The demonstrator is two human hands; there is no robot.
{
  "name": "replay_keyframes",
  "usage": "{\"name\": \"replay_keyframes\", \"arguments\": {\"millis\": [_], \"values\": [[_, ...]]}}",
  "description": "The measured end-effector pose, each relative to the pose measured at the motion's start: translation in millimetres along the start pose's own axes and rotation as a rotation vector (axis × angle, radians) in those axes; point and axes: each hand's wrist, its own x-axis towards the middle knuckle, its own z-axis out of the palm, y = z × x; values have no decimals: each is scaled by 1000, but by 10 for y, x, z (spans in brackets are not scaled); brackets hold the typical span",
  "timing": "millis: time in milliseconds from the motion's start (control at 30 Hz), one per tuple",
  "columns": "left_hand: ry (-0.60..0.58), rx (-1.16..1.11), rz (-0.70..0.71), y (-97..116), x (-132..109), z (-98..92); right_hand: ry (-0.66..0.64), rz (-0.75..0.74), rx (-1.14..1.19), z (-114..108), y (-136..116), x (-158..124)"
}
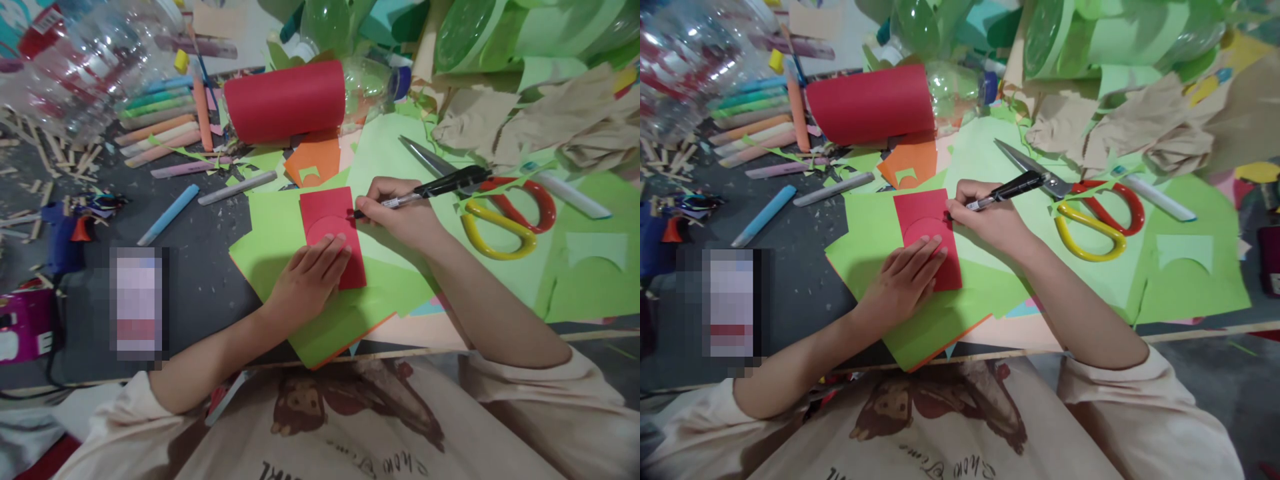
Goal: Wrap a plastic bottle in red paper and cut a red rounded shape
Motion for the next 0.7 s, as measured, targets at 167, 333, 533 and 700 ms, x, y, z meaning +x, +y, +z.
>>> {"name": "replay_keyframes", "arguments": {"millis": [167, 333, 533, 700], "values": [[-1, 22, 0, 2, 6, -11, -52, 28, 47, -20, -17, 2], [30, 5, 11, 1, 11, -21, -36, 32, 36, -25, -12, 12], [-63, -20, -12, 2, -1, -25, -49, 33, 14, -23, -32, 1], [-5, 9, 0, -1, -2, -2, -19, 22, 9, -25, -39, 0]]}}
